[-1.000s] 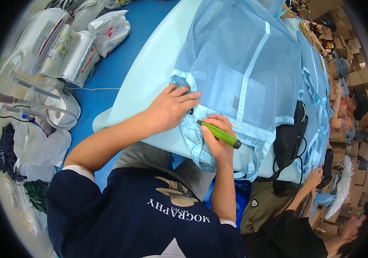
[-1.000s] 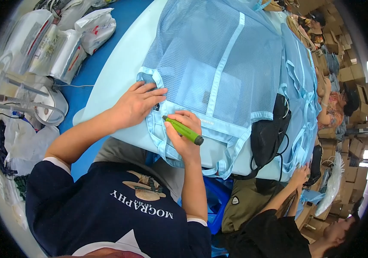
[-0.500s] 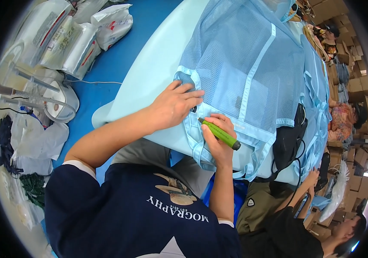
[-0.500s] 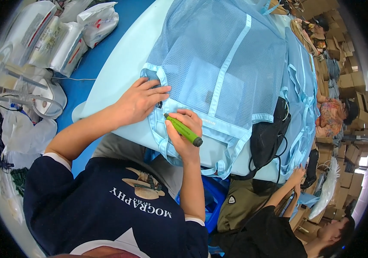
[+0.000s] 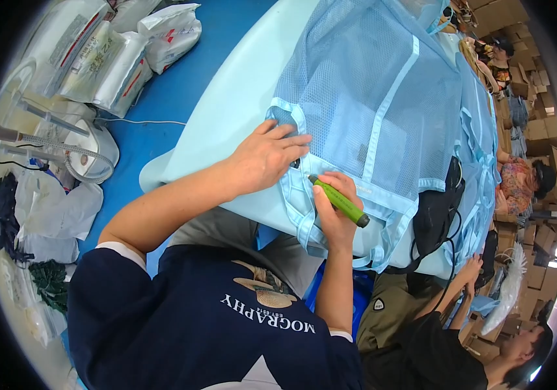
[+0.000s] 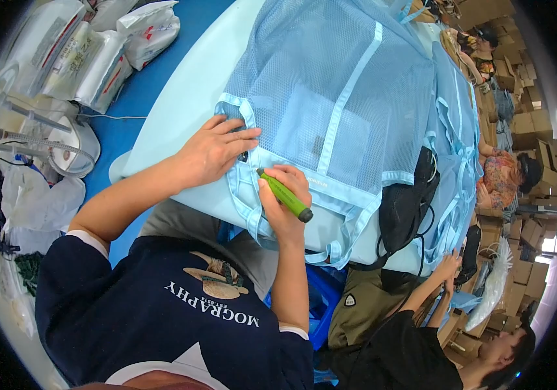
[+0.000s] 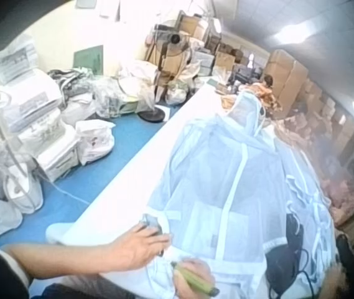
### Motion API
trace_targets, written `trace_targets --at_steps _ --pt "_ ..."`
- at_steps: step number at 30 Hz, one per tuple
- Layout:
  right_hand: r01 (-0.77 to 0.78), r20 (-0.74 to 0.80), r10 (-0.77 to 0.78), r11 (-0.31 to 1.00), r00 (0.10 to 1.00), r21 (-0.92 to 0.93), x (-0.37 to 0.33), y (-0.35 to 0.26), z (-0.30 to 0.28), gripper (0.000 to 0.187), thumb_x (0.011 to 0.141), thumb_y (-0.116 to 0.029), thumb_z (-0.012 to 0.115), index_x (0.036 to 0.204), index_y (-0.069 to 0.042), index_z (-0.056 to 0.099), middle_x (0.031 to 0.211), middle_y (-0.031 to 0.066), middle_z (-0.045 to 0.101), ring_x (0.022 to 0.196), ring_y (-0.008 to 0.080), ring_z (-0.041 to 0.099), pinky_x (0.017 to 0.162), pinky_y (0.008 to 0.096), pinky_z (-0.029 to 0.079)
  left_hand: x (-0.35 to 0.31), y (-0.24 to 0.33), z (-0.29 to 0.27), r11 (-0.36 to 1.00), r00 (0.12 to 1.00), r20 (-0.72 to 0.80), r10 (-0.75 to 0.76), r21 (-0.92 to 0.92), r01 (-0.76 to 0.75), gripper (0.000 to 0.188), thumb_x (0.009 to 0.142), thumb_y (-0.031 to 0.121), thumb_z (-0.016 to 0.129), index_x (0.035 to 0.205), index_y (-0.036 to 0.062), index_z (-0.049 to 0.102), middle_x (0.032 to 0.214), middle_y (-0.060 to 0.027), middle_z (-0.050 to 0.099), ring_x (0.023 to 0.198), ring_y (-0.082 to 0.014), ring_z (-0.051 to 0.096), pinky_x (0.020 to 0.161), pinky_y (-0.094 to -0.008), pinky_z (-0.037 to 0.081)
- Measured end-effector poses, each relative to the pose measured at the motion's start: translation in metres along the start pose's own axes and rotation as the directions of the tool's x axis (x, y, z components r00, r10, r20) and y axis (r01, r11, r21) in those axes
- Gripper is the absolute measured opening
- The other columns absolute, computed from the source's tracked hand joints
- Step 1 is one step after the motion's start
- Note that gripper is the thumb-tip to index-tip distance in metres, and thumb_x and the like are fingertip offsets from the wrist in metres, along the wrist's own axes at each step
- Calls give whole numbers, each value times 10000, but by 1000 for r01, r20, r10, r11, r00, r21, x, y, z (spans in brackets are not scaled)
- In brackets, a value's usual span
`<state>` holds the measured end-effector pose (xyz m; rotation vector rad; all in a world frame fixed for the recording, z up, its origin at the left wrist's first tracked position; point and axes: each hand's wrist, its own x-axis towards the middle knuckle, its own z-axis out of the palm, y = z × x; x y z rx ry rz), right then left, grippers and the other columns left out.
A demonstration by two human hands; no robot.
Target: Assembling light blue mesh bags using a handheld heat-sealing or ultrasonic welding tool.
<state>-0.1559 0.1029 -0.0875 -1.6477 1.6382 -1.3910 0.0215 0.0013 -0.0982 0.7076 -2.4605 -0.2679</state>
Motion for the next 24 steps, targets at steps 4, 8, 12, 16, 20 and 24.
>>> trace_targets --at_steps 4,8,12,16,20,24 --pt "18 -3 -18 1000 1000 2 -1 1 2 214 725 -12 710 934 -41 676 859 85 679 930 271 606 868 366 456 0 -1 1 1000 1000 -4 1 17 -1 360 728 47 647 1088 36 650 1286 -54 585 1171 -256 508 1011 -423 362" --pt "-63 -71 64 998 995 25 -2 3 4 201 721 -8 705 919 -31 675 861 95 672 924 268 609 836 354 474 0 -1 0 1000 1000 -1 2 22 -1 364 726 46 652 1090 35 649 1290 -51 582 1170 -256 510 1011 -424 365" --pt "44 -57 -45 999 997 -27 -1 3 3 188 717 -1 699 902 -16 673 869 121 665 917 266 613 802 341 486 2 1 -3 999 997 68 -49 -14 50 344 793 27 622 1135 62 626 1322 -34 563 1209 -276 501 1043 -452 352" --pt "-40 -89 40 999 995 3 0 2 5 188 713 2 698 898 -19 674 869 128 664 907 265 615 795 343 488 1 0 -1 1000 1000 -3 -11 13 11 339 726 38 649 1065 37 661 1269 -54 597 1158 -265 518 1004 -433 374" --pt "27 -93 -25 1000 995 15 2 4 3 181 711 -1 701 889 -12 671 884 134 662 899 263 616 800 343 488 2 1 0 1000 1000 11 -17 -5 17 335 732 31 643 1066 34 660 1275 -52 593 1165 -271 514 1006 -440 372" --pt "-63 -123 62 998 990 -6 1 4 1 180 708 0 703 884 -5 666 888 135 662 889 262 617 812 341 486 0 0 0 1000 999 25 -22 12 22 346 737 24 635 1082 36 655 1286 -55 585 1187 -279 505 1014 -451 367"
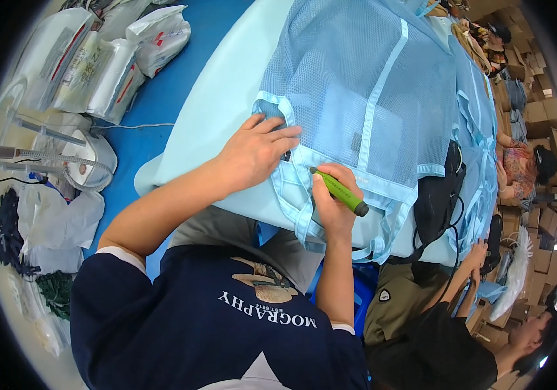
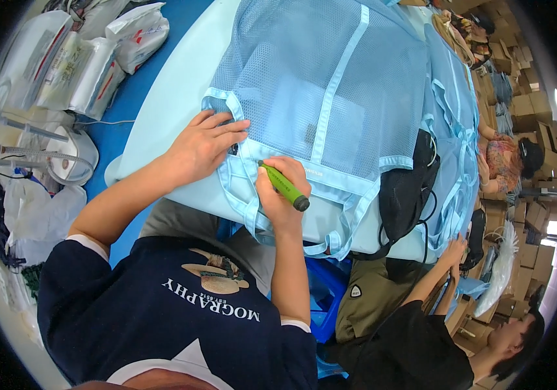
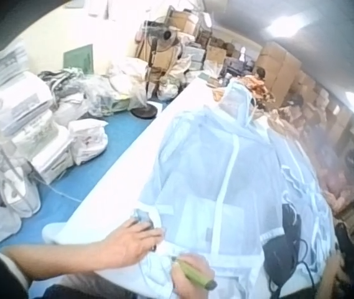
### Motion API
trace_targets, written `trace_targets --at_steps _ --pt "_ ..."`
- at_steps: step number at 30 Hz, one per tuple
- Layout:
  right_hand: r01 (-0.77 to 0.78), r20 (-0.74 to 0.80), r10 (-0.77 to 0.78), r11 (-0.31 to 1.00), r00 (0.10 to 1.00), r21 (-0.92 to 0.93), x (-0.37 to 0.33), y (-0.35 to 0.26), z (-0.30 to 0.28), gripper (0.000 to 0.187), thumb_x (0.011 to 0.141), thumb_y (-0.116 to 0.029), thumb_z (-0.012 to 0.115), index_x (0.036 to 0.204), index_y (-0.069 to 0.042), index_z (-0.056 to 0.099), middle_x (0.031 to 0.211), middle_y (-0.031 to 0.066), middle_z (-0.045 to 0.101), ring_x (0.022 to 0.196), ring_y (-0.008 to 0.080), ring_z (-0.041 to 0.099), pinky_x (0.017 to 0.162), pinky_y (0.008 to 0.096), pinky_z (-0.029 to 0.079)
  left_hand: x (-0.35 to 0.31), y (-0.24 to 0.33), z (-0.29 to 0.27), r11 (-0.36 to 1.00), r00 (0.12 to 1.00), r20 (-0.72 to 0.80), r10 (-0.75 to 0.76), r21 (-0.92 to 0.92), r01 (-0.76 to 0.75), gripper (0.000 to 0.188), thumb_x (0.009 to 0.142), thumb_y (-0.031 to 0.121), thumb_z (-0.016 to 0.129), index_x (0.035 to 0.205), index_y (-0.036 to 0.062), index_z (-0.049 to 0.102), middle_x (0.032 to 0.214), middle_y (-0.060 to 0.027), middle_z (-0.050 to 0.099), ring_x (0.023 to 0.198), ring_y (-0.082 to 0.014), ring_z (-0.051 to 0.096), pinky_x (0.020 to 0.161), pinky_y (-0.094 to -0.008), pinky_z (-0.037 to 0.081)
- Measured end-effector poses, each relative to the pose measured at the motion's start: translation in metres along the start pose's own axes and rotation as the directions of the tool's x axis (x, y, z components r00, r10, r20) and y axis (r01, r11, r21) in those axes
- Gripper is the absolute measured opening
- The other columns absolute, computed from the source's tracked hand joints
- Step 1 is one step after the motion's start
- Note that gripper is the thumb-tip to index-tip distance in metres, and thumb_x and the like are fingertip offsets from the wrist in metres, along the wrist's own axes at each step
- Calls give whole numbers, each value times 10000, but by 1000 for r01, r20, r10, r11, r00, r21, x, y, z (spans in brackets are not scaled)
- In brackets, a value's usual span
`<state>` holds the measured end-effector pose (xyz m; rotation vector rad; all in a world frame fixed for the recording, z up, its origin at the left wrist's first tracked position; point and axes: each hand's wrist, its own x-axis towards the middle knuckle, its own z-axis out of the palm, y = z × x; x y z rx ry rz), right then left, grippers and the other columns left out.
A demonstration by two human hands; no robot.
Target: Assembling light blue mesh bags using a handheld heat-sealing or ultrasonic welding tool.
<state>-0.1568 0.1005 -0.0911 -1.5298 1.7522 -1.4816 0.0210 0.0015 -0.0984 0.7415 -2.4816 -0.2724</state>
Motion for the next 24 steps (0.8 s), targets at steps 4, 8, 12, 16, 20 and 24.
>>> trace_targets --at_steps 4,8,12,16,20,24 --pt "26 -27 -23 992 999 124 -1 2 -1 182 705 7 701 883 -6 664 883 135 661 884 259 619 803 338 491 1 1 -1 1000 1000 2 -3 -22 3 347 736 18 630 1081 37 656 1289 -61 582 1182 -285 508 1006 -454 370" --pt "85 23 -85 996 996 14 -1 1 1 191 705 14 702 890 -6 659 884 131 661 882 257 619 798 334 491 1 1 -3 1000 1000 -2 1 -12 -1 348 736 17 630 1083 35 656 1288 -61 582 1177 -287 509 1003 -450 370" --pt "93 -1 -93 992 996 90 -1 2 2 201 705 5 709 899 -13 658 843 113 668 873 271 617 802 350 488 0 0 1 1000 1000 -8 -2 -20 2 353 732 15 633 1084 34 656 1289 -61 582 1173 -289 510 1000 -449 374" --pt "158 62 -157 987 986 -17 1 -3 2 199 707 1 709 899 -19 661 823 107 669 872 278 617 790 358 490 2 1 -3 1000 1000 -13 -1 -23 0 354 733 15 633 1086 35 657 1286 -59 584 1175 -289 510 998 -454 376" --pt "162 42 -161 987 986 -5 2 0 3 200 708 2 708 902 -19 663 828 108 669 877 279 615 785 360 489 0 -1 0 1000 1000 -8 -9 -27 9 356 734 14 633 1089 36 657 1285 -56 585 1182 -286 507 1004 -458 373" --pt "90 29 -90 996 995 9 1 -2 4 193 712 -1 711 899 -12 664 845 110 669 881 274 614 782 357 492 1 1 -1 999 1000 -10 -16 -28 15 355 736 12 633 1090 36 656 1284 -56 585 1186 -284 505 1010 -461 371"
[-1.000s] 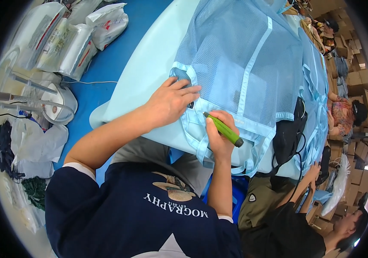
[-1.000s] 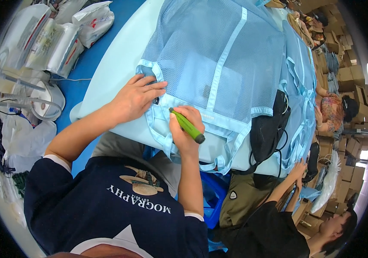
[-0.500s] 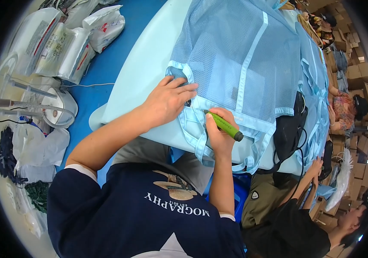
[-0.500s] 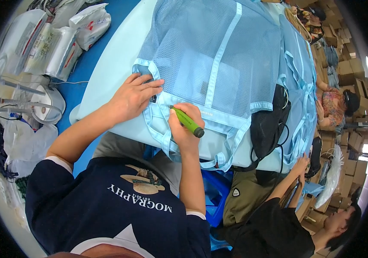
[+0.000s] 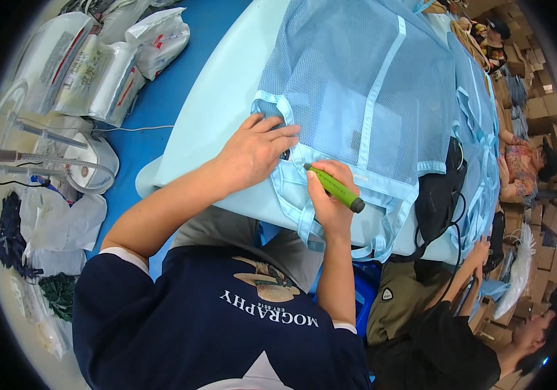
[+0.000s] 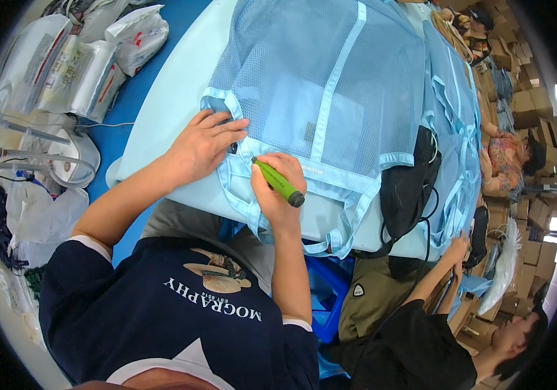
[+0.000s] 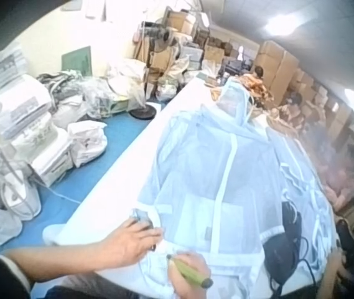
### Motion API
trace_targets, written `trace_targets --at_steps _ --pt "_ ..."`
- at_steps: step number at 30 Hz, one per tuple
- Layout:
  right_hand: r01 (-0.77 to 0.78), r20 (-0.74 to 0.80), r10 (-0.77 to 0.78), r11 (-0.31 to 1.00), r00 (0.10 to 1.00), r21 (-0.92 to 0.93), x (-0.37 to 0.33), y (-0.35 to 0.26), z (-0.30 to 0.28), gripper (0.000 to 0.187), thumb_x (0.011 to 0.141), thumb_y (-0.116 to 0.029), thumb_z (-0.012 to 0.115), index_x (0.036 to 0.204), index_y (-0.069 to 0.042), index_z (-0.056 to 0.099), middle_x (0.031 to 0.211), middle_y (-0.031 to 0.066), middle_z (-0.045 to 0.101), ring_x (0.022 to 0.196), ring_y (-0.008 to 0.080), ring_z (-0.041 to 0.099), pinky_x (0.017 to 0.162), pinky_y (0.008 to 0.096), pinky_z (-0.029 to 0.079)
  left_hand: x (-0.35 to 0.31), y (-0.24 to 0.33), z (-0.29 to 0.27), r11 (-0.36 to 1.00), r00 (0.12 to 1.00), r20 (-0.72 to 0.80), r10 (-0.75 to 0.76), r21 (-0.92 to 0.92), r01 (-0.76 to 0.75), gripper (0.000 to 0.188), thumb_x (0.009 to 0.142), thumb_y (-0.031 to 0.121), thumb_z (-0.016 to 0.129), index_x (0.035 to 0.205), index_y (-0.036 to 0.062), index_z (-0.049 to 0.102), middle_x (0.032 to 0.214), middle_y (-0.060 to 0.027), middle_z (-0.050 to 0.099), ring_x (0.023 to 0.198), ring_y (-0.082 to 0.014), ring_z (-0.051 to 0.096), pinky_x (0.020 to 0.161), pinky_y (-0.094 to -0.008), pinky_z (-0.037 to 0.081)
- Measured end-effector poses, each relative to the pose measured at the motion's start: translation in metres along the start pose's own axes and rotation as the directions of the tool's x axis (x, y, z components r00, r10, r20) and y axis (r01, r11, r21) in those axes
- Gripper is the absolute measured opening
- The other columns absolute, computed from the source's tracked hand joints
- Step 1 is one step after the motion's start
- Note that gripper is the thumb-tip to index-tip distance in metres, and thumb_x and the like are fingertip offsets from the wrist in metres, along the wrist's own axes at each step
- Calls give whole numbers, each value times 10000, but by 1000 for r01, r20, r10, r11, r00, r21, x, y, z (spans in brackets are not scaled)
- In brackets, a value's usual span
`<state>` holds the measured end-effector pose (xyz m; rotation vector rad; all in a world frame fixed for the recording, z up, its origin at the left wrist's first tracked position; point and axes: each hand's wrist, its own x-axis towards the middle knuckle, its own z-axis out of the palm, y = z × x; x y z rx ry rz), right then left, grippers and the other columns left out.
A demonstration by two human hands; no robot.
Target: Assembling light blue mesh bags using a handheld heat-sealing or ultrasonic welding tool.
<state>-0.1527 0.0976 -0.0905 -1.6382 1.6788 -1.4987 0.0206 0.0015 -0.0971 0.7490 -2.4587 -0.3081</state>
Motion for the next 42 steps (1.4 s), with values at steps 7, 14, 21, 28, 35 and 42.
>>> trace_targets --at_steps 7,14,21,28,35,42 --pt "-46 -57 49 997 997 55 -2 4 -4 173 724 -5 710 891 -20 669 876 112 666 871 251 617 773 342 498 1 1 -2 999 1000 6 16 27 -17 356 734 16 633 1088 40 653 1279 -52 587 1179 -279 508 1003 -448 375" --pt "-66 -42 68 997 997 36 -2 7 -3 167 735 -10 707 898 -24 676 912 111 650 843 227 621 763 319 497 0 -1 0 1000 1000 5 13 2 -13 367 730 22 640 1096 42 650 1291 -49 579 1183 -279 503 1010 -437 368" --pt "-125 -36 127 991 991 43 -2 8 -2 162 748 -9 709 906 -21 679 930 107 642 826 185 618 709 284 495 -2 -1 0 1000 999 49 -17 -23 18 395 770 -3 612 1159 66 609 1344 -31 543 1214 -301 490 1039 -465 345" --pt "-280 -30 287 950 958 134 -1 4 -1 156 754 -2 703 907 -20 678 937 108 635 844 186 617 729 285 495 -1 0 -3 1000 998 60 -15 -10 16 390 776 2 619 1160 66 608 1348 -31 540 1207 -305 495 1036 -471 349" --pt "-135 74 129 987 989 83 -7 4 -3 225 712 -57 750 930 -65 698 1038 128 608 994 235 572 832 337 468 1 0 0 1000 1000 -2 -16 -27 16 275 819 93 641 1090 53 641 1284 -43 590 1169 -293 515 1000 -449 373" --pt "-128 83 126 992 989 23 -4 0 0 214 705 -48 747 914 -66 710 1022 130 610 956 236 574 809 335 470 10 -4 1 997 995 -98 6 -72 -13 178 779 215 709 867 60 705 1119 -17 665 1018 -201 548 849 -345 403"
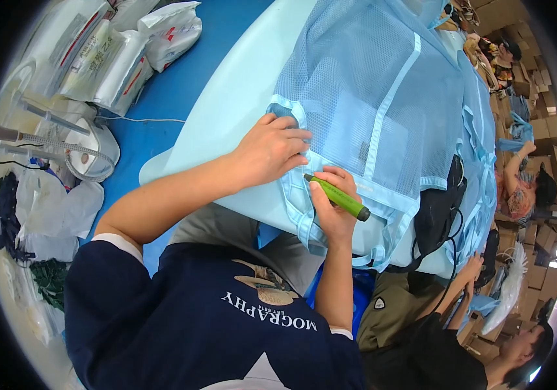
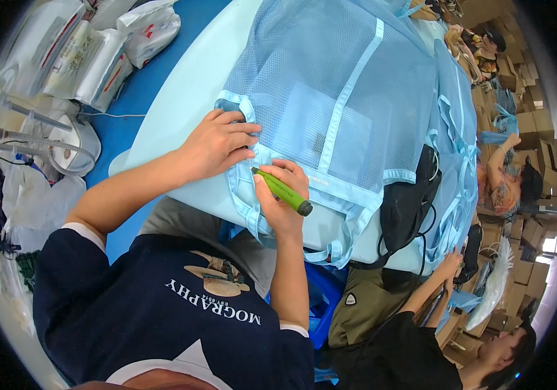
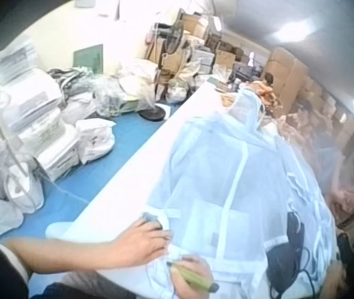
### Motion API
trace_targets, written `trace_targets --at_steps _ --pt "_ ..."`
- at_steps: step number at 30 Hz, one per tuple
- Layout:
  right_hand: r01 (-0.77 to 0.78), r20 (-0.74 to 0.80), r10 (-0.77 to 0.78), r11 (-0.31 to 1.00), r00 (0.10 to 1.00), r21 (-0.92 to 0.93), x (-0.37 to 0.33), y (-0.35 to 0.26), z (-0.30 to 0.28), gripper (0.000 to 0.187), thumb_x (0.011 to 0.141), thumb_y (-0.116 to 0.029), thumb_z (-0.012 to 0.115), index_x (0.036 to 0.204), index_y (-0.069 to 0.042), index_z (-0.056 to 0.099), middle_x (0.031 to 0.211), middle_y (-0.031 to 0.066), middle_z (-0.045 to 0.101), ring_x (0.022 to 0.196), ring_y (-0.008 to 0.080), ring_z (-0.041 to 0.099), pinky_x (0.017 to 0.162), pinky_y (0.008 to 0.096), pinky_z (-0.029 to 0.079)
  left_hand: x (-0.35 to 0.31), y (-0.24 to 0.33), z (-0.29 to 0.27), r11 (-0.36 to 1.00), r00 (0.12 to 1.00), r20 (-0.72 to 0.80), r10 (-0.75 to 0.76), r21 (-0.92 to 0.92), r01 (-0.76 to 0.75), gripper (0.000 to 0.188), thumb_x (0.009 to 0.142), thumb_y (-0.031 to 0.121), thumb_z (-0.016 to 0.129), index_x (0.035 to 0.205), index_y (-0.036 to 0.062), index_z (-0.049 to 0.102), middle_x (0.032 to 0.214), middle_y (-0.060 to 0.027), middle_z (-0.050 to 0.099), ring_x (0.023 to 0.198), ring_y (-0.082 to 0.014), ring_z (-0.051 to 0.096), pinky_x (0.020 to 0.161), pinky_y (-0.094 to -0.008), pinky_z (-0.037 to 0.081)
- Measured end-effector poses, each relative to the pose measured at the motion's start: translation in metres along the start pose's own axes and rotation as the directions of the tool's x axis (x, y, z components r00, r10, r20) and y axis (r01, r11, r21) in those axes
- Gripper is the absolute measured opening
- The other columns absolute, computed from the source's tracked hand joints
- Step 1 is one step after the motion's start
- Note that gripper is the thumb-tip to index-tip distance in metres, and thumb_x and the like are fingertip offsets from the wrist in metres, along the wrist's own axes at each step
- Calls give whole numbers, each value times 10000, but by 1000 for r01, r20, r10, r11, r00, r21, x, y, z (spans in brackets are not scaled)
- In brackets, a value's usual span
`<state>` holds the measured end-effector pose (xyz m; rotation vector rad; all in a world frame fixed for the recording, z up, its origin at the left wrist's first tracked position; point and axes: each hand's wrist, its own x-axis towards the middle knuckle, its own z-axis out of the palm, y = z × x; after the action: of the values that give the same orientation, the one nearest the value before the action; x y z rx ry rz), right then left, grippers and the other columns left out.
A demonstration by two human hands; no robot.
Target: Assembling light blue mesh bags using a handheld heat-sealing or ultrasonic welding tool.
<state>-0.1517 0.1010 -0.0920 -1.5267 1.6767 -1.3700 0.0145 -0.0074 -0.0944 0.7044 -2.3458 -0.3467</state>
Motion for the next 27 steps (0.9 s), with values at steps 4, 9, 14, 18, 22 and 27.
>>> trace_targets --at_steps 4,9,14,18,22,27 --pt "-28 28 29 999 999 -33 2 -5 -1 213 699 -42 743 909 -63 708 1005 131 613 947 237 574 798 334 471 -1 0 3 1000 1000 1 3 15 -3 164 769 211 716 846 66 707 1119 -11 663 1022 -196 545 857 -345 404" --pt "-19 -1 19 1000 1000 -15 -2 -4 0 213 704 -48 738 915 -60 705 964 130 623 979 241 568 828 340 458 -2 2 2 999 996 77 -45 -17 46 200 790 221 705 909 61 690 1193 -26 640 1104 -232 525 921 -373 391" --pt "9 19 -8 1000 1000 -25 0 -5 0 221 709 -45 733 927 -61 701 964 116 630 1010 241 561 851 339 448 -2 2 1 999 996 81 -47 -8 48 200 787 218 706 910 60 691 1191 -26 640 1103 -235 528 924 -375 391" --pt "-21 11 21 1000 1000 7 -3 -1 -2 220 707 -42 733 924 -60 698 863 76 646 1019 256 562 872 352 438 -1 3 1 998 995 82 -58 -25 60 193 780 212 712 898 61 691 1184 -29 645 1099 -238 531 922 -376 394" --pt "-29 -8 29 997 1000 65 -1 -5 -2 217 711 -41 733 924 -55 698 887 86 645 1022 255 563 876 351 440 0 3 0 998 994 93 -62 -20 64 196 775 209 717 903 63 691 1181 -27 648 1103 -240 531 924 -375 395" --pt "8 -9 -8 1000 1000 -15 -4 0 2 213 716 -41 732 926 -54 698 881 84 647 1018 250 565 868 346 447 -1 2 0 998 994 95 -53 -25 55 192 777 208 715 902 65 690 1178 -26 649 1096 -241 535 925 -373 395"
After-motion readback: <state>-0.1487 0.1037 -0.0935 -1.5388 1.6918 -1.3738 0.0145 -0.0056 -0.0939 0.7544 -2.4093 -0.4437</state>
